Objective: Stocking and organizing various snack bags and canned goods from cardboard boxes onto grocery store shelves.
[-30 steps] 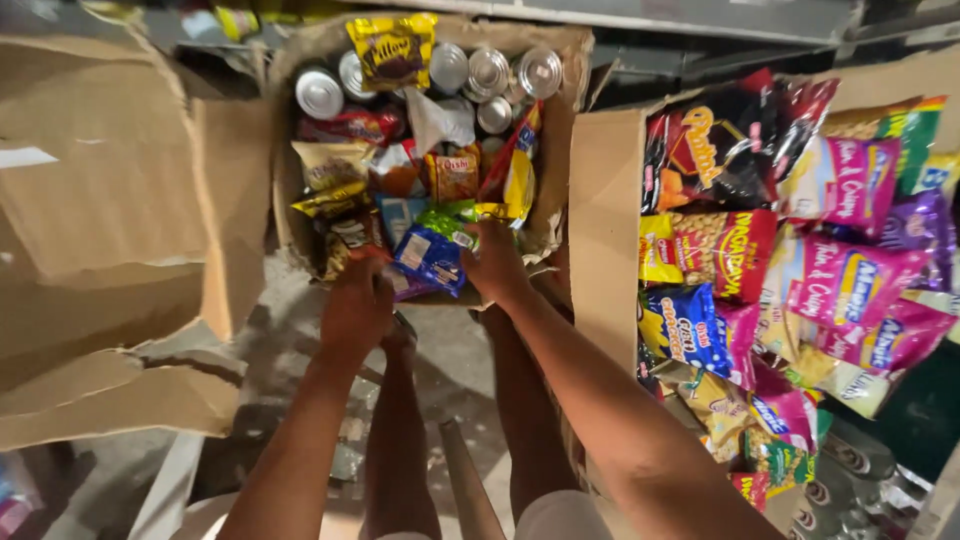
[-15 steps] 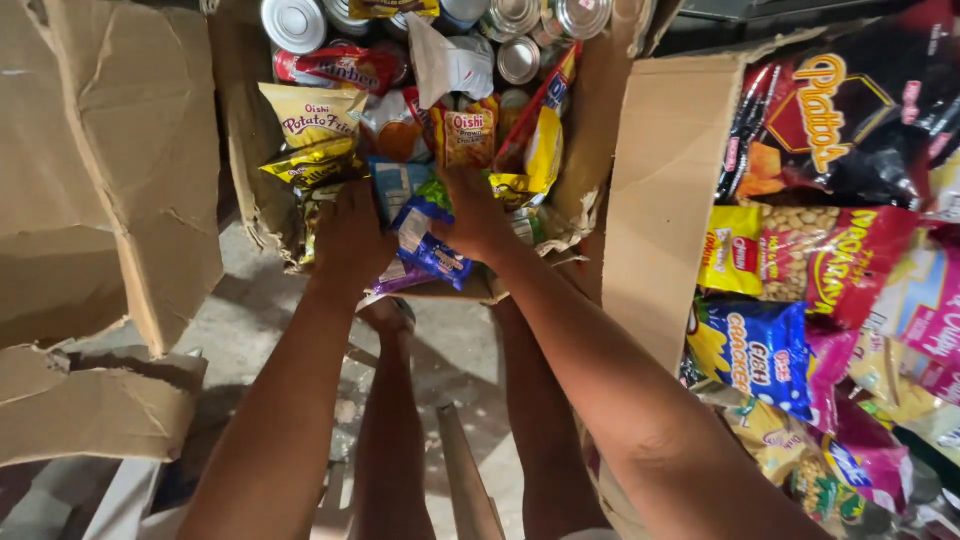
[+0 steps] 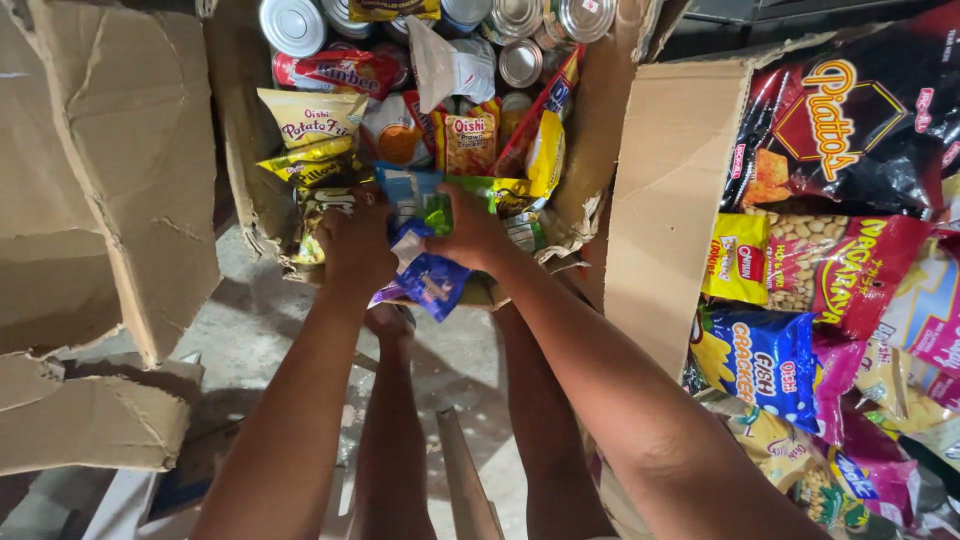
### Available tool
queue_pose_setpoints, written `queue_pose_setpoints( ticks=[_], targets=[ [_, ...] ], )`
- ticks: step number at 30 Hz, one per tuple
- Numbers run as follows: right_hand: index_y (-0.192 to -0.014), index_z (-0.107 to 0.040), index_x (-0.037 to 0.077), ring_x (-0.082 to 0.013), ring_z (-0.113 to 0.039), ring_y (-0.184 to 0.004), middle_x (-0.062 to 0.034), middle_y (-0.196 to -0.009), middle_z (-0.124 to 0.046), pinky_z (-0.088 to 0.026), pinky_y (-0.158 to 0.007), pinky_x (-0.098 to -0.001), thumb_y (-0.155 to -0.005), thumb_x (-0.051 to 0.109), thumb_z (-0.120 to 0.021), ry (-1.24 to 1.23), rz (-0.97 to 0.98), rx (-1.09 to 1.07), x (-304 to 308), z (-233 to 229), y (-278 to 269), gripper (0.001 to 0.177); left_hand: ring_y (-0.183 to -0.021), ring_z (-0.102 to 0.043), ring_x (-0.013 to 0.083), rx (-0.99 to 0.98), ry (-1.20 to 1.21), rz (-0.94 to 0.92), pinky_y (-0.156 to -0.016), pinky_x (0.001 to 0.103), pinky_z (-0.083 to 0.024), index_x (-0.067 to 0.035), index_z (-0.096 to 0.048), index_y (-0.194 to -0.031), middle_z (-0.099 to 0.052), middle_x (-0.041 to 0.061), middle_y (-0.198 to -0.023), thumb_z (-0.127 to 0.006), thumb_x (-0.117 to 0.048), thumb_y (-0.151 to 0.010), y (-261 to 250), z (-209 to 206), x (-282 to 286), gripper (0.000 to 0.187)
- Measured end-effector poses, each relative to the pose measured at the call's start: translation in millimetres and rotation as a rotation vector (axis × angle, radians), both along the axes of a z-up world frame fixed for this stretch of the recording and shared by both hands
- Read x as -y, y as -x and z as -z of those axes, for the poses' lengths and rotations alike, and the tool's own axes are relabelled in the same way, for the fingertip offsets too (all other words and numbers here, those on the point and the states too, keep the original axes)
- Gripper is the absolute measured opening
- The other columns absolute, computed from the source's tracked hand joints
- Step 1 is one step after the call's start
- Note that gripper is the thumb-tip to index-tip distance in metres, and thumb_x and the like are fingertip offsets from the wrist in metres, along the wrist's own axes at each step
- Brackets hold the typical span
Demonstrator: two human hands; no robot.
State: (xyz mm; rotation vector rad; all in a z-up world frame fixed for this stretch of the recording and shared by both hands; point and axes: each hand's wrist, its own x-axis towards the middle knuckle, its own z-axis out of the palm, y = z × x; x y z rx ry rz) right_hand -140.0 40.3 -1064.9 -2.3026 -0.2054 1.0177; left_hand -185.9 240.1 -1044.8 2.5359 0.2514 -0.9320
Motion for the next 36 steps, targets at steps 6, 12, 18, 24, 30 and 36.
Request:
queue_pose_setpoints(
  ticks=[6,12,18,24,30,36],
  targets=[
    [-0.146,-0.038,-0.003,-0.0331,-0.064,-0.117,-0.0225,-0.132,-0.063,-0.052,-0.101,-0.0403,-0.062,0.034,-0.095,-0.228,0.356,-0.403,3,2,14,0.108,-0.126,-0.043,0.046,0.115,0.119,-0.145,-0.097,0.062,-0.029,-0.021,-0.063,-0.125,-0.059,0.01,-0.135,-0.075,-0.008,-0.071,6,-10,-1,0.056],
    [-0.14,-0.052,0.003,-0.0292,-0.069,-0.104,-0.0182,-0.118,-0.069,-0.057,-0.091,-0.0402,-0.068,0.034,-0.092,-0.302,0.543,-0.624,21,-23,16,0.088,-0.116,-0.053,0.041,0.181,0.169,-0.248,-0.095,0.053,-0.04,-0.017,-0.065,-0.126,-0.07,0.01,-0.12,-0.063,0.006,-0.075,9,-19,-13,0.056],
    [-0.139,-0.054,0.015,-0.0292,-0.068,-0.103,-0.0147,-0.117,-0.068,-0.058,-0.089,-0.0423,-0.07,0.028,-0.087,-0.213,0.691,-0.687,36,-55,-7,0.077,-0.106,-0.069,0.0388,0.481,0.446,-0.541,-0.093,0.044,-0.054,-0.003,-0.067,-0.122,-0.07,0.019,-0.115,-0.059,0.005,-0.09,15,-11,-34,0.033],
    [-0.136,-0.061,0.015,-0.0251,-0.067,-0.11,-0.0112,-0.126,-0.071,-0.053,-0.094,-0.0398,-0.081,0.044,-0.078,-0.161,0.726,-0.605,59,-38,-17,0.065,-0.12,-0.061,0.0325,0.224,0.24,-0.544,-0.102,0.038,-0.051,-0.002,-0.061,-0.131,-0.061,0.021,-0.131,-0.067,-0.006,-0.085,-13,-75,-48,0.047],
    [-0.136,-0.059,0.01,-0.0279,-0.067,-0.111,-0.0164,-0.123,-0.071,-0.052,-0.096,-0.0415,-0.08,0.049,-0.08,-0.022,0.409,-0.343,67,-13,-5,0.071,-0.137,-0.035,0.0412,-0.044,-0.056,-0.043,-0.111,0.052,-0.029,-0.002,-0.037,-0.147,-0.034,0.026,-0.155,-0.085,-0.03,-0.07,2,-55,-48,0.095],
    [-0.13,-0.06,0.004,-0.0351,-0.064,-0.115,-0.0204,-0.123,-0.066,-0.051,-0.1,-0.0445,-0.086,0.033,-0.081,0.064,0.196,0.333,42,-40,-1,0.057,-0.129,-0.05,0.0379,0.025,-0.047,-0.259,-0.108,0.051,-0.037,-0.006,-0.044,-0.147,-0.051,0.022,-0.141,-0.072,-0.026,-0.091,7,-30,-39,0.066]
  ],
)
